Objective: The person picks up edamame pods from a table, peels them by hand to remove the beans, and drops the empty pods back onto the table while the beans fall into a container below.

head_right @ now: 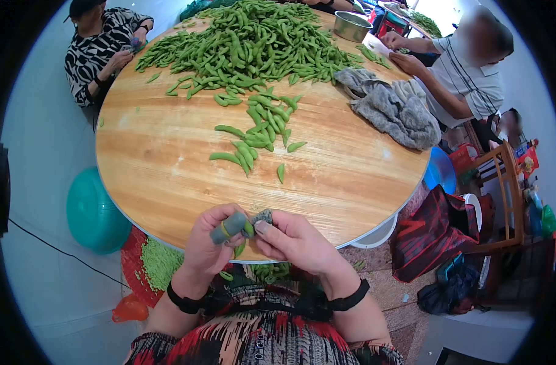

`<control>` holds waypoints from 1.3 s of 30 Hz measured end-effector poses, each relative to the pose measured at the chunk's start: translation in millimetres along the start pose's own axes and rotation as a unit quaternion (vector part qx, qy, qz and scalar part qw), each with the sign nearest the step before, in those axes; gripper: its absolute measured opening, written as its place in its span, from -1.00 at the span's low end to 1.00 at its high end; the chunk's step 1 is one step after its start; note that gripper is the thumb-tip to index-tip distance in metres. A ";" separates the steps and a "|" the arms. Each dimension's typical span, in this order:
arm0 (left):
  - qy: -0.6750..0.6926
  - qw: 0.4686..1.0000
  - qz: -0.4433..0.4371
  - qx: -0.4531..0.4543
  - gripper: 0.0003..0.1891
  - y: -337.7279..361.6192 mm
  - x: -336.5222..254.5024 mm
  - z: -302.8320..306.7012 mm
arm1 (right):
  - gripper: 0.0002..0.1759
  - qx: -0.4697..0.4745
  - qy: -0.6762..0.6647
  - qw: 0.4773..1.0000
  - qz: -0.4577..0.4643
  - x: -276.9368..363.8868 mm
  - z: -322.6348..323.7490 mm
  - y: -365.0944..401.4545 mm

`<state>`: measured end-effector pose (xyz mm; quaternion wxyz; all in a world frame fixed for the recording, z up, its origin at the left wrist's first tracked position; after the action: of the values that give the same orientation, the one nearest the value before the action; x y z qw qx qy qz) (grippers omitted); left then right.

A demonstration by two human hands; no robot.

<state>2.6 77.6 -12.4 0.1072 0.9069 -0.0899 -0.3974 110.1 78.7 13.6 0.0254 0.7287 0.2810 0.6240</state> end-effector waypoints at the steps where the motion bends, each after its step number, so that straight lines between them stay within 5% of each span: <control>1: 0.002 1.000 -0.002 -0.004 -0.84 0.8 0.3 -1.5 | -0.72 0.015 0.019 0.999 0.025 -0.8 1.0 2.2; 10: -0.119 0.982 -0.102 -0.107 -0.92 7.1 -5.6 -10.5 | -0.77 -0.004 0.037 0.999 0.024 -3.9 13.3 5.9; 12: -0.021 0.998 -0.056 0.007 -0.96 7.0 -0.2 -20.3 | -0.77 0.018 -0.019 0.999 -0.022 -10.0 12.6 7.2; 17: 0.005 0.999 -0.031 -0.019 -0.87 9.1 11.5 -17.7 | -0.79 0.034 -0.131 0.983 -0.121 -17.9 8.9 11.4; 19: -0.015 0.997 -0.062 -0.054 -0.85 9.5 13.2 -19.9 | -0.79 -0.042 0.066 0.996 0.036 -9.1 22.9 2.7; 21: -0.236 0.950 -0.155 -0.130 -0.80 11.7 7.7 -15.6 | -0.78 -0.056 0.083 0.994 0.046 -5.9 23.6 3.5; 26: -0.268 0.922 -0.229 -0.161 -0.78 21.8 -6.5 -19.8 | -0.79 -0.040 -0.036 0.998 -0.026 -6.5 27.4 -2.6; 28: -0.286 0.906 -0.272 -0.155 -0.76 24.5 -12.8 -17.1 | -0.78 -0.014 0.178 0.983 0.041 3.4 29.5 -9.0; 29: -0.265 0.924 -0.235 -0.146 -0.73 21.7 -8.8 -12.7 | -0.78 -0.017 0.174 0.984 0.043 9.8 32.8 -17.3; 30: -0.243 0.940 -0.197 -0.135 -0.70 18.6 -4.1 -11.1 | -0.81 -0.069 0.312 0.932 0.171 35.0 40.6 -29.6; 32: -0.330 0.925 -0.186 -0.033 -0.70 18.9 6.1 -28.4 | -0.86 -0.167 0.549 0.717 0.396 76.9 41.3 -39.3; 33: -0.409 0.893 -0.176 0.062 -0.70 22.5 17.4 -41.8 | -0.86 -0.173 0.548 0.716 0.396 80.8 43.9 -47.5; 34: -0.411 0.892 -0.177 0.067 -0.70 24.2 18.6 -43.6 | -0.87 -0.149 0.584 0.701 0.382 78.1 42.3 -57.7; 38: -0.380 0.913 -0.150 0.016 -0.71 23.0 12.0 -37.0 | -0.77 -0.086 0.608 0.688 0.387 68.1 34.2 -59.6; 39: -0.278 0.949 -0.143 -0.043 -0.67 20.5 2.2 -28.3 | -0.77 -0.089 0.607 0.689 0.386 66.5 33.6 -55.7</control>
<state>23.5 60.9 10.2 0.0591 0.7586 0.0313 -0.6482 124.3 165.4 44.3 -0.3291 0.2291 -0.1273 0.9072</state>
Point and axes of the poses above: each hand's wrist, its own y-axis away from the middle knuckle, its own z-axis out of the back of the hand, x = y × z, the point moved 8 cm from there along -y, towards the middle knuckle, and after that the axes turned 15 degrees about -x, right-handed, at the moved point
